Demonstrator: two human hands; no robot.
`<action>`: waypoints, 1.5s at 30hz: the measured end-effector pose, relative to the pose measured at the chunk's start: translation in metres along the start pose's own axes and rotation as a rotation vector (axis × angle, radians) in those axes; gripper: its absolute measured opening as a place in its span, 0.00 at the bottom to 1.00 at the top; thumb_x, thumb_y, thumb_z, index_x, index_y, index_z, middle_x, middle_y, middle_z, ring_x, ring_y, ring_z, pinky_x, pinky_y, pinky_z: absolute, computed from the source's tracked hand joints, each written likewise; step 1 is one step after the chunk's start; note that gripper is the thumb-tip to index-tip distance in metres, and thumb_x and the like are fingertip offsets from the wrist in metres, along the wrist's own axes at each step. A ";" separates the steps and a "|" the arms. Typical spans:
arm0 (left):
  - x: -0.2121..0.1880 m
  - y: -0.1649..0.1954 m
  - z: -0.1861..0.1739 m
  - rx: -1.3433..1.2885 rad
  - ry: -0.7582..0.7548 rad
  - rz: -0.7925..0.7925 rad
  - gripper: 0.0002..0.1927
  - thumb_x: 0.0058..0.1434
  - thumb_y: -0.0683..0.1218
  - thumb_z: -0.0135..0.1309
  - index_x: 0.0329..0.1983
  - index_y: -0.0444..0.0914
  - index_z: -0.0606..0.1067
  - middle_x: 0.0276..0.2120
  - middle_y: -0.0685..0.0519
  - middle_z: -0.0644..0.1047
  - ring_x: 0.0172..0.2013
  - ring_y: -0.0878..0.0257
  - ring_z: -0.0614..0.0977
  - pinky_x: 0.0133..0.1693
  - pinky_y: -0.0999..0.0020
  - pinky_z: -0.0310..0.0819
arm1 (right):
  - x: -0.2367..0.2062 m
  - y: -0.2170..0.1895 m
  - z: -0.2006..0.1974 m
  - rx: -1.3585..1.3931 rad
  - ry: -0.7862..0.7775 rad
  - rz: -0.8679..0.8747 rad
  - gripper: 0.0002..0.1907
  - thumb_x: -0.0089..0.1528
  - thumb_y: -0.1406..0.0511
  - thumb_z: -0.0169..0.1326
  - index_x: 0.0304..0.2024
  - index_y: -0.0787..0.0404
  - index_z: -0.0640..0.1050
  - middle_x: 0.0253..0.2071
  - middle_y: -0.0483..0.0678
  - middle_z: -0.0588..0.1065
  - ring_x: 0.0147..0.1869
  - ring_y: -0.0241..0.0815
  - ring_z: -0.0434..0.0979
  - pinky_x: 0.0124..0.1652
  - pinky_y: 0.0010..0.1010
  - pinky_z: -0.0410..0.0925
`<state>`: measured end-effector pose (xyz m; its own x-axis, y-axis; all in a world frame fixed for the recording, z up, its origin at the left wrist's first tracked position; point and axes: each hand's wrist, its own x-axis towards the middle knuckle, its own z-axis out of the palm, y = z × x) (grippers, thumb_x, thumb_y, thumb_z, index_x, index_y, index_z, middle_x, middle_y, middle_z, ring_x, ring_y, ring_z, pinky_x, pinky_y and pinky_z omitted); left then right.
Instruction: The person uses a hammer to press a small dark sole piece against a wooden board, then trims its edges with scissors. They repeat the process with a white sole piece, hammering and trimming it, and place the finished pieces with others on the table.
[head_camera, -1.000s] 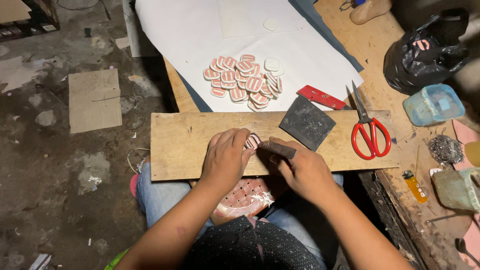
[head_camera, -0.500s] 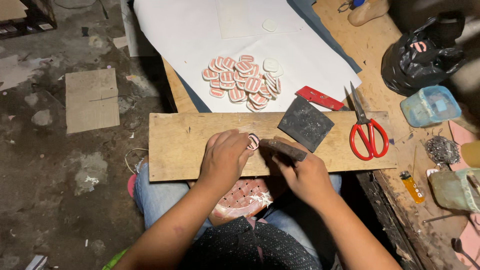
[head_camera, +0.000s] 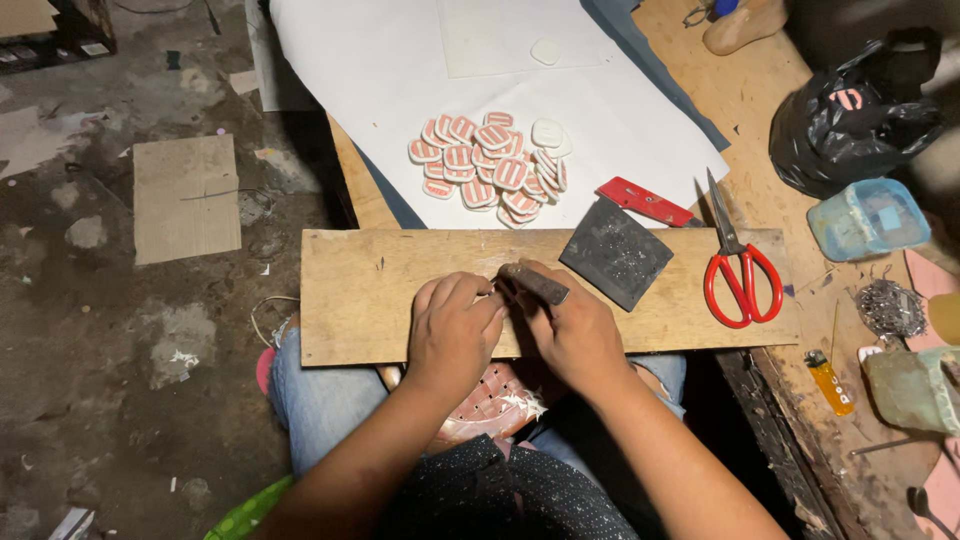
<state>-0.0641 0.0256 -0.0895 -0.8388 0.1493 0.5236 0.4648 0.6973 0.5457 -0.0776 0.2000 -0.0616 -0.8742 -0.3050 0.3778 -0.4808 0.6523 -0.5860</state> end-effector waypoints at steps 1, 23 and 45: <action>-0.001 0.000 0.000 0.002 0.011 0.003 0.05 0.56 0.42 0.60 0.36 0.38 0.79 0.40 0.52 0.77 0.48 0.54 0.77 0.54 0.53 0.65 | 0.000 0.002 0.000 0.019 -0.005 -0.002 0.19 0.63 0.70 0.56 0.57 0.57 0.76 0.53 0.54 0.78 0.52 0.57 0.80 0.48 0.38 0.74; -0.001 0.003 0.002 0.025 0.006 -0.032 0.05 0.57 0.45 0.59 0.33 0.39 0.77 0.40 0.51 0.76 0.48 0.54 0.76 0.57 0.48 0.62 | -0.005 0.001 0.000 0.030 0.007 0.053 0.13 0.63 0.68 0.58 0.51 0.61 0.79 0.48 0.56 0.80 0.50 0.56 0.81 0.48 0.38 0.73; 0.013 0.001 0.008 -0.944 -0.054 -0.742 0.12 0.66 0.41 0.51 0.47 0.29 0.77 0.35 0.46 0.84 0.35 0.67 0.82 0.39 0.72 0.75 | -0.013 0.065 -0.042 -0.380 0.162 0.118 0.23 0.56 0.66 0.65 0.54 0.63 0.81 0.40 0.53 0.75 0.45 0.56 0.74 0.46 0.44 0.67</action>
<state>-0.0769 0.0342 -0.0876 -0.9902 -0.0265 -0.1371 -0.1312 -0.1599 0.9784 -0.0943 0.2756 -0.0744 -0.8853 -0.1195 0.4493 -0.2921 0.8949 -0.3375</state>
